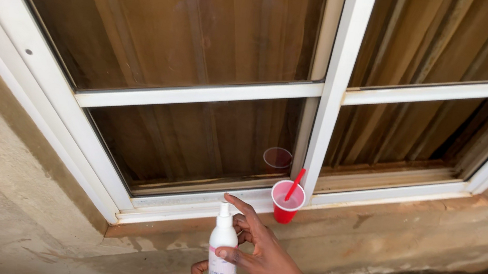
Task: The person sprays cleaning fluid onto a window pane and wipes the surface with a white cloth, dipping the cloth into a bucket of water to rinse it between wipes.
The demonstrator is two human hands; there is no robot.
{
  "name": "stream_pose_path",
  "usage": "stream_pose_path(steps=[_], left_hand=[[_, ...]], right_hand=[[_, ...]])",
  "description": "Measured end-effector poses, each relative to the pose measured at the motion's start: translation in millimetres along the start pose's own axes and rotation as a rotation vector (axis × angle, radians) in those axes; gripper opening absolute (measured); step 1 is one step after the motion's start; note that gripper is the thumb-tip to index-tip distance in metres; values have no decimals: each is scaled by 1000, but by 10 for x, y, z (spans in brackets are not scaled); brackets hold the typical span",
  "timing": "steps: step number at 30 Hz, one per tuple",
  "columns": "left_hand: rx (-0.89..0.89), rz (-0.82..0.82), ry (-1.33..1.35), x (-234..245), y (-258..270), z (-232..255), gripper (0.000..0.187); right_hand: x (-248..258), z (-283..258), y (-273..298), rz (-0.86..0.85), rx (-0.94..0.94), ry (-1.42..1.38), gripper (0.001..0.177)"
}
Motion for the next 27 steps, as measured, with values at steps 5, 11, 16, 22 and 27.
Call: stream_pose_path(steps=[5,11,16,22,27], left_hand=[[79,-212,593,-94,-225,-108,82],[-68,-366,842,-9,-468,486,86],[-181,-302,674,249,-539,1239,86],[-684,-505,837,687,-838,2710,77],[-740,-418,537,1199,-1125,3924,58]], right_hand=[[-75,-109,-152,-120,86,-282,102],[-33,-441,-349,98,181,-167,98],[179,-1037,-549,233,314,-125,95],[145,-2242,-771,196,519,-123,98],[271,-3362,-984,534,862,372,92]])
Point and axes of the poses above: each hand's wrist, its own y-axis away from the middle knuckle, its own x-axis out of the back of the hand, z = x × y, the point moved 5 cm from there along -y, towards the middle knuckle, and after that the axes turned 8 degrees about -x, right-handed, at the moved point
